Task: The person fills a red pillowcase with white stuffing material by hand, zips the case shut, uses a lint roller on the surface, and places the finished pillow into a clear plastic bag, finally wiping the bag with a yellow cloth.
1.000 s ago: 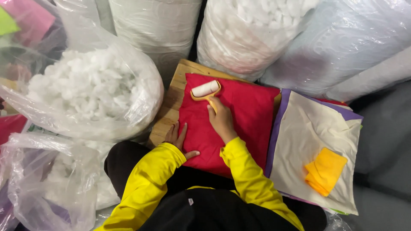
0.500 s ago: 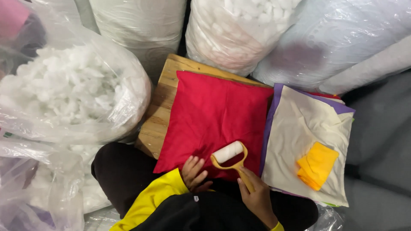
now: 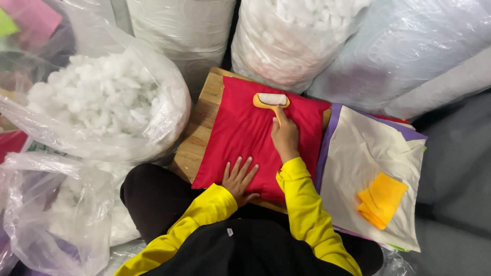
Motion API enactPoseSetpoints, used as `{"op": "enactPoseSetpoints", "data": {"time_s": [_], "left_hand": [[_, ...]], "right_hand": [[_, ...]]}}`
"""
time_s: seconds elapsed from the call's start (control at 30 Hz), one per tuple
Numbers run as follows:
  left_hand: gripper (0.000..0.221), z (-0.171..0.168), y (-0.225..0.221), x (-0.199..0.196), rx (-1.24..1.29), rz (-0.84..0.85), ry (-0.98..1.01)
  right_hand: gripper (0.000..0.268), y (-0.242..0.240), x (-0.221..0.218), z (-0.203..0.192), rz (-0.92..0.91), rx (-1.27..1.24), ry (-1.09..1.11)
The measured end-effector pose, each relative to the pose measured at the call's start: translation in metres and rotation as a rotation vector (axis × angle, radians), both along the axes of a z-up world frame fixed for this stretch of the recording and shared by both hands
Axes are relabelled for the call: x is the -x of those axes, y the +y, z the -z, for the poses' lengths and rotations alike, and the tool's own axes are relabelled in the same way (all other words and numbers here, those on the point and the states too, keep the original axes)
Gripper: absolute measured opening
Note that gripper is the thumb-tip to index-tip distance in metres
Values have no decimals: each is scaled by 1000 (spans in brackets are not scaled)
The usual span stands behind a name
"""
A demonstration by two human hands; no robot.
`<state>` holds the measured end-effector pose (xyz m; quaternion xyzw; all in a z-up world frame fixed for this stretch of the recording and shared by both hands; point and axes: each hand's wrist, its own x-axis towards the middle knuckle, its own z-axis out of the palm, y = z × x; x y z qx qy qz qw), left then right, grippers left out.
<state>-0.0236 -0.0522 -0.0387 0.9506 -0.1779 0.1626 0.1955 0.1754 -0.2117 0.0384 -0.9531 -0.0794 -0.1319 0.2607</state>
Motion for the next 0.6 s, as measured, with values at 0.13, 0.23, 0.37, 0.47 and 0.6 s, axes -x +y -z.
{"op": "enactPoseSetpoints", "data": {"time_s": [0.13, 0.23, 0.37, 0.47, 0.6], "left_hand": [[119, 1, 2, 6, -46, 17, 54], [130, 11, 1, 6, -124, -14, -21], [128, 30, -1, 9, -39, -5, -92], [112, 13, -1, 8, 31, 3, -108], [81, 2, -3, 9, 23, -29, -94]], "right_hand": [[46, -2, 29, -16, -29, -168, 49], [47, -8, 95, -38, -77, -232, 16], [51, -37, 197, -35, -70, -170, 114], [52, -78, 250, -10, -86, -63, 120], [46, -93, 257, -77, 18, -78, 223]]}}
